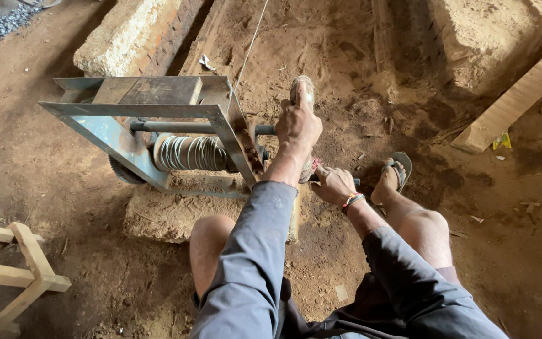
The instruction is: The person operates a manual hand-cranked winch to pull a cord, using their hands to turn the spindle handle repeatedly.
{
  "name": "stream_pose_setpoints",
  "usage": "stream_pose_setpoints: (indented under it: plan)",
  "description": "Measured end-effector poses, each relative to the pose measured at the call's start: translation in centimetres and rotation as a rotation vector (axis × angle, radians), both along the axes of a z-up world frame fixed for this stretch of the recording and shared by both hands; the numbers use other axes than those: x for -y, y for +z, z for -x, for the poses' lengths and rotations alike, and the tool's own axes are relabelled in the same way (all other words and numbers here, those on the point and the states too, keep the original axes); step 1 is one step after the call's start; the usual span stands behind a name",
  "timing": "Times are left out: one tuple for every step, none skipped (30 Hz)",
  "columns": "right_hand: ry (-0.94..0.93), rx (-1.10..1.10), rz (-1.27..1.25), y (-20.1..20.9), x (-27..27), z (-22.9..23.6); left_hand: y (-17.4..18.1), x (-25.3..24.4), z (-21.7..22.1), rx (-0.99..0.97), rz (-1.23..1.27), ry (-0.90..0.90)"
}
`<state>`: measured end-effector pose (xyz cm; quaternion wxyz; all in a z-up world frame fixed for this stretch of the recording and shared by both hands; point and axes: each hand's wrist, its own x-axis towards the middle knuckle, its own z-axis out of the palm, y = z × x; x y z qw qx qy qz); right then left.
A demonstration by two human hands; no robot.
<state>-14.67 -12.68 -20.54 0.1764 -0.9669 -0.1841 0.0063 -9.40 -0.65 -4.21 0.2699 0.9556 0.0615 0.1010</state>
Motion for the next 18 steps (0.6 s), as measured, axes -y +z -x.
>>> stream_pose_setpoints:
  plan:
    - [-0.007, -0.018, 0.015, 0.2, 0.0, 0.1, 0.2, 0.0, -0.3, -0.038, -0.004, 0.003]
    - [-0.012, -0.043, 0.034, 0.5, 0.0, 0.2, 0.4, 0.0, -0.6, -0.031, 0.001, -0.001]
    - [-0.018, -0.069, 0.053, 0.8, -0.1, 0.3, 0.4, 0.0, -0.9, -0.023, 0.007, -0.004]
    - [-0.022, -0.097, 0.072, 0.9, -0.1, 0.5, 0.5, -0.1, -1.1, -0.017, 0.011, -0.007]
    - [-0.007, -0.058, 0.051, 1.1, 0.0, 0.6, 0.5, -0.1, -1.4, -0.044, 0.003, -0.005]
    - [0.008, -0.019, 0.03, 1.2, 0.1, 0.7, 0.5, -0.1, -1.8, -0.07, -0.005, -0.003]
    - [0.024, 0.019, 0.009, 1.3, 0.2, 0.8, 0.5, 0.0, -2.2, -0.096, -0.013, -0.002]
    - [0.032, 0.025, 0.004, 1.3, 0.3, 0.9, 0.4, 0.1, -2.6, -0.105, -0.031, 0.005]
    - [0.04, 0.031, -0.001, 1.4, 0.4, 1.0, 0.3, 0.2, -3.0, -0.115, -0.05, 0.011]
    - [0.048, 0.037, -0.007, 1.6, 0.5, 1.1, 0.3, 0.3, -3.4, -0.124, -0.07, 0.018]
    - [0.049, 0.036, 0.003, 1.7, 0.6, 1.2, 0.4, 0.3, -3.9, -0.142, -0.072, 0.015]
    - [0.051, 0.034, 0.014, 1.9, 0.5, 1.2, 0.6, 0.3, -4.2, -0.16, -0.073, 0.011]
    - [0.052, 0.032, 0.025, 2.0, 0.5, 1.3, 0.8, 0.3, -4.4, -0.178, -0.075, 0.008]
    - [0.058, 0.053, 0.013, 2.2, 0.5, 1.4, 1.0, 0.2, -4.3, -0.19, -0.067, 0.01]
    - [0.063, 0.074, 0.0, 2.4, 0.6, 1.6, 1.4, 0.0, -4.3, -0.203, -0.059, 0.013]
    - [0.066, 0.095, -0.011, 2.6, 0.7, 1.7, 1.7, 0.0, -4.3, -0.215, -0.051, 0.013]
    - [0.065, 0.081, -0.007, 2.8, 0.7, 1.7, 2.0, 0.1, -4.3, -0.223, -0.042, 0.016]
    - [0.064, 0.065, -0.003, 3.0, 0.7, 1.8, 2.3, 0.1, -4.4, -0.232, -0.034, 0.02]
